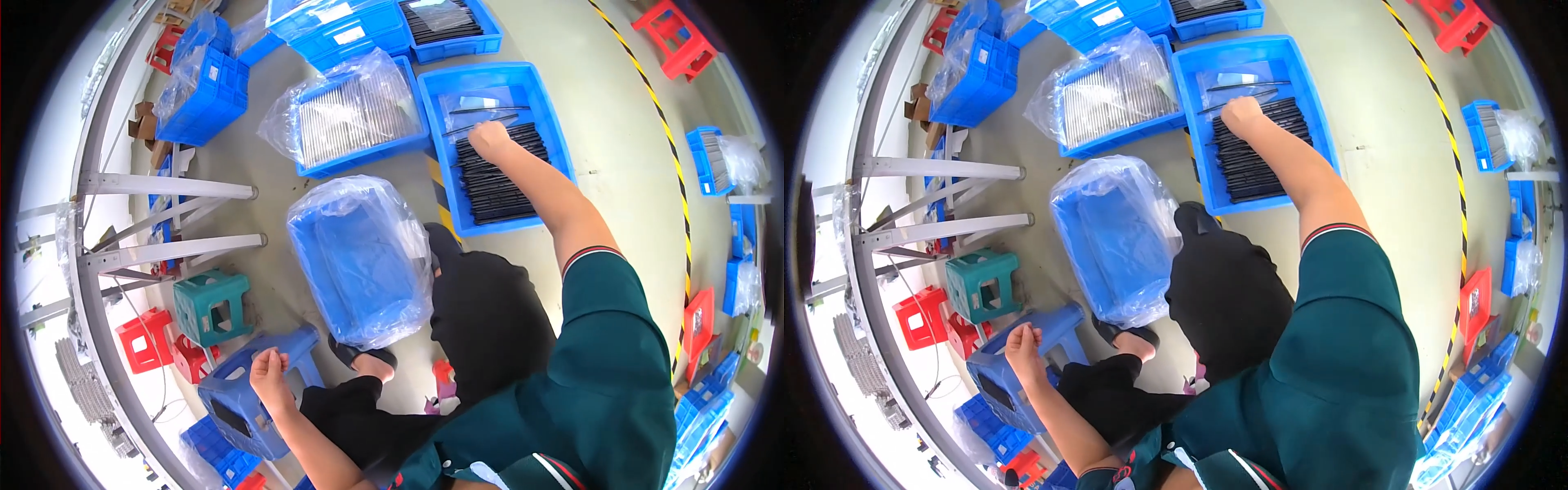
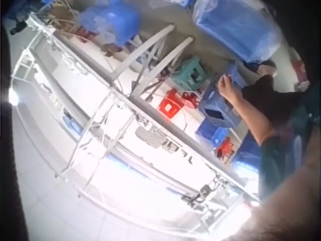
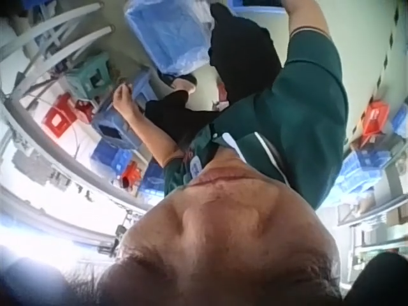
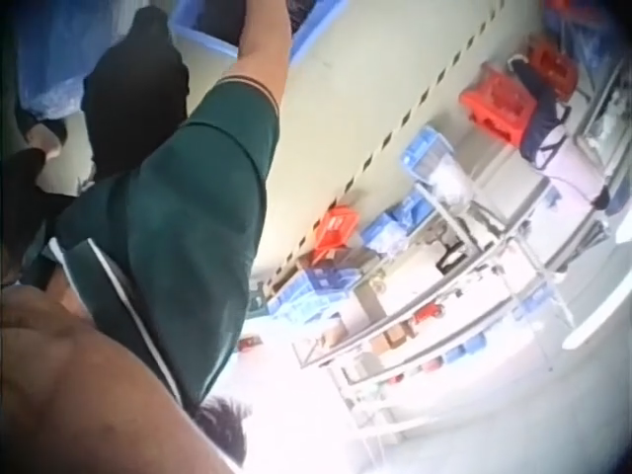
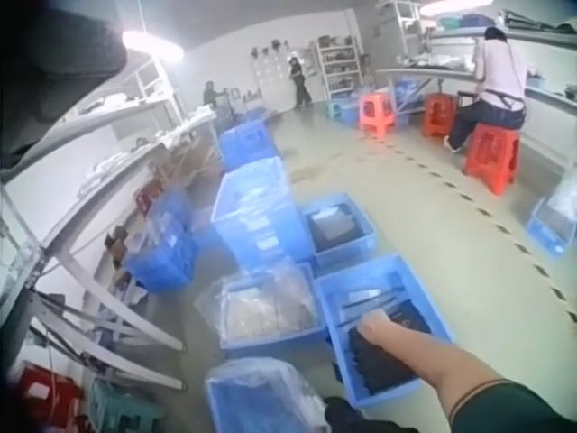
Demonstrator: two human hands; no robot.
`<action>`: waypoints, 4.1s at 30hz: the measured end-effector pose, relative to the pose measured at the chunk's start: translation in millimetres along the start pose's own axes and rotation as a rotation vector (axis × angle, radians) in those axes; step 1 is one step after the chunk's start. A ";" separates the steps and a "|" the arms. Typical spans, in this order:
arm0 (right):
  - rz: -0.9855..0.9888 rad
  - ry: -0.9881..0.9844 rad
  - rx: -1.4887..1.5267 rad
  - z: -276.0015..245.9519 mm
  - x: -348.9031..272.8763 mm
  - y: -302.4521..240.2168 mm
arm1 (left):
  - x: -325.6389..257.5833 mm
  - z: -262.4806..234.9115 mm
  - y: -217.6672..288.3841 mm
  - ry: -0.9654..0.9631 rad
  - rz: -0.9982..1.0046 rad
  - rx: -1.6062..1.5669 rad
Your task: Sort and pack thin black rods into plastic containers in a workshop setting.
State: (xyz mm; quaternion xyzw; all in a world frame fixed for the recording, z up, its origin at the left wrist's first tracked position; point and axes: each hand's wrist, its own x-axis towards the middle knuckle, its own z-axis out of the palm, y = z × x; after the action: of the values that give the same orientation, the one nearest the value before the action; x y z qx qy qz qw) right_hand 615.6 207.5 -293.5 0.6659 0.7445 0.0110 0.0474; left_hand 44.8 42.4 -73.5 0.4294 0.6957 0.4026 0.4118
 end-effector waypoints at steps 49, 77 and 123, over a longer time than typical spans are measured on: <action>-0.132 -0.652 0.063 -26.8 -121.1 -9.0 | -15.3 4.4 20.9 -0.057 0.062 0.023; 0.165 0.125 0.290 21.1 -20.7 -52.3 | -13.4 8.4 17.8 -0.078 0.051 0.012; -0.175 -0.169 -0.028 2.9 -34.9 -67.1 | -25.8 21.6 44.5 -0.055 0.030 -0.088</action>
State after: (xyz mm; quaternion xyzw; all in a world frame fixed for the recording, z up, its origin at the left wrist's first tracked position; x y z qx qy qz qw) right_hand 553.2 165.2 -299.8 0.5961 0.7929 -0.0389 0.1198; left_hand 84.0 36.5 -34.3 0.4322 0.6593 0.4268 0.4432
